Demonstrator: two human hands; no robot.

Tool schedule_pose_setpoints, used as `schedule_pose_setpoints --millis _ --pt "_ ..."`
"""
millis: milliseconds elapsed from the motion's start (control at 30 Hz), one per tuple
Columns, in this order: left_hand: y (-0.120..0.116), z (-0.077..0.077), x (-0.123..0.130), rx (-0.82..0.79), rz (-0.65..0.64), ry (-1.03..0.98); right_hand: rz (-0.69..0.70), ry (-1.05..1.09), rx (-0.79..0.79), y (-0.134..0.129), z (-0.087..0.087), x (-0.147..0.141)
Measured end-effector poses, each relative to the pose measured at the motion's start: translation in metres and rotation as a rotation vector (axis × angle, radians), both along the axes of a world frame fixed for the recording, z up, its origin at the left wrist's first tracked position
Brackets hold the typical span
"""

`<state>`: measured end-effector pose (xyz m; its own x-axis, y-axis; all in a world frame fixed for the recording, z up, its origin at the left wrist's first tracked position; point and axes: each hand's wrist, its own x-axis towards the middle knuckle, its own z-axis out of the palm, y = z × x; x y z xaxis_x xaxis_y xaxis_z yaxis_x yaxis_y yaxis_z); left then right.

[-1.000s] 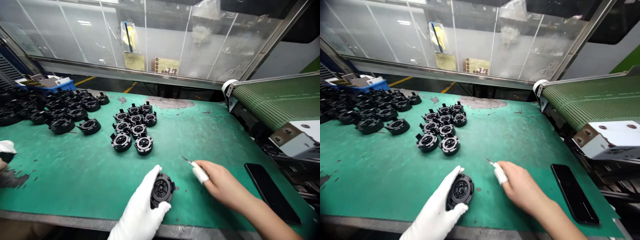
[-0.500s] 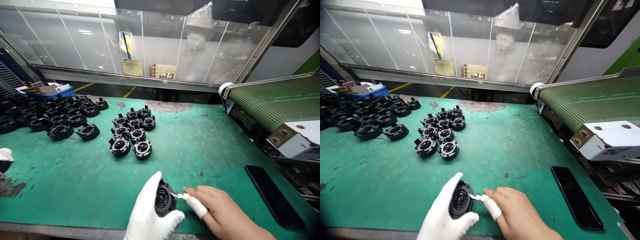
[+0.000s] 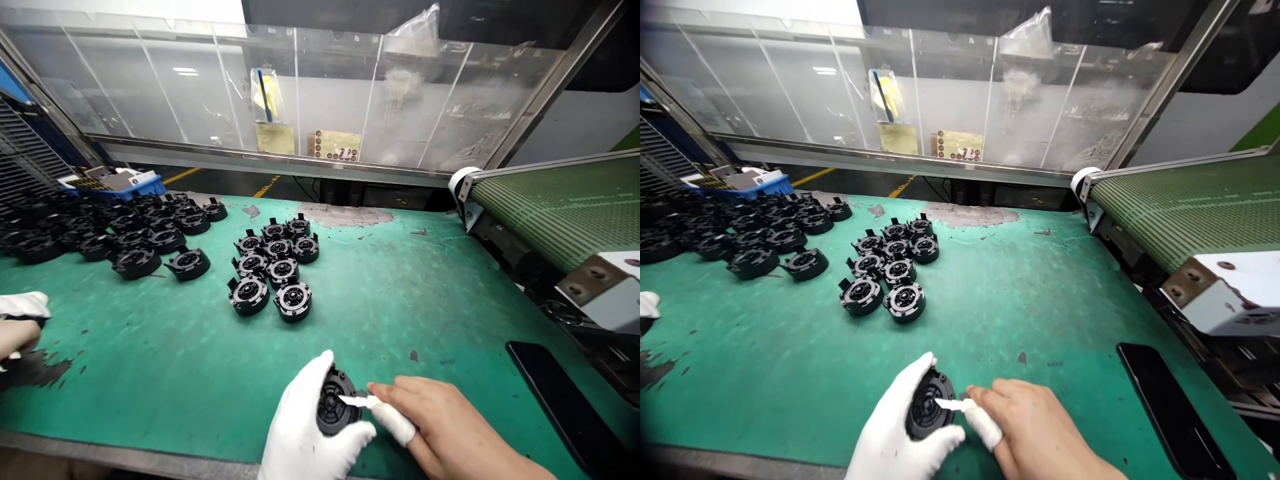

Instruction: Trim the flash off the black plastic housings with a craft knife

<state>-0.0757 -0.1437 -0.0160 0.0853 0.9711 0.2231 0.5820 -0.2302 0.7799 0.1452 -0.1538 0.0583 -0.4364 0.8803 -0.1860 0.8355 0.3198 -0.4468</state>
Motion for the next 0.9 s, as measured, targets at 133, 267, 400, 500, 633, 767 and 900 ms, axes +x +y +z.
schedule_pose_setpoints --millis 133,267,400,500,633,767,900 --pt "0.001 -0.001 0.0 0.012 0.0 0.009 -0.009 -0.018 -0.016 0.001 -0.001 -0.001" --pt "0.0 -0.001 -0.001 0.031 -0.007 0.029 -0.029 -0.041 0.003 -0.002 -0.008 -0.003" --pt "0.0 0.0 -0.004 0.089 -0.029 0.079 -0.039 -0.059 0.007 -0.004 -0.009 -0.006" --pt "0.001 0.002 -0.007 0.132 -0.069 0.135 -0.066 -0.073 0.003 -0.004 -0.007 -0.009" --pt "0.0 0.003 -0.008 0.13 -0.069 0.141 -0.095 -0.136 0.018 -0.008 -0.007 -0.013" --pt "-0.001 0.006 -0.006 0.113 -0.072 0.102 -0.146 -0.218 0.01 -0.014 -0.003 -0.019" --pt "-0.002 0.014 -0.004 0.057 -0.087 0.078 -0.207 -0.243 -0.04 -0.021 0.008 -0.029"
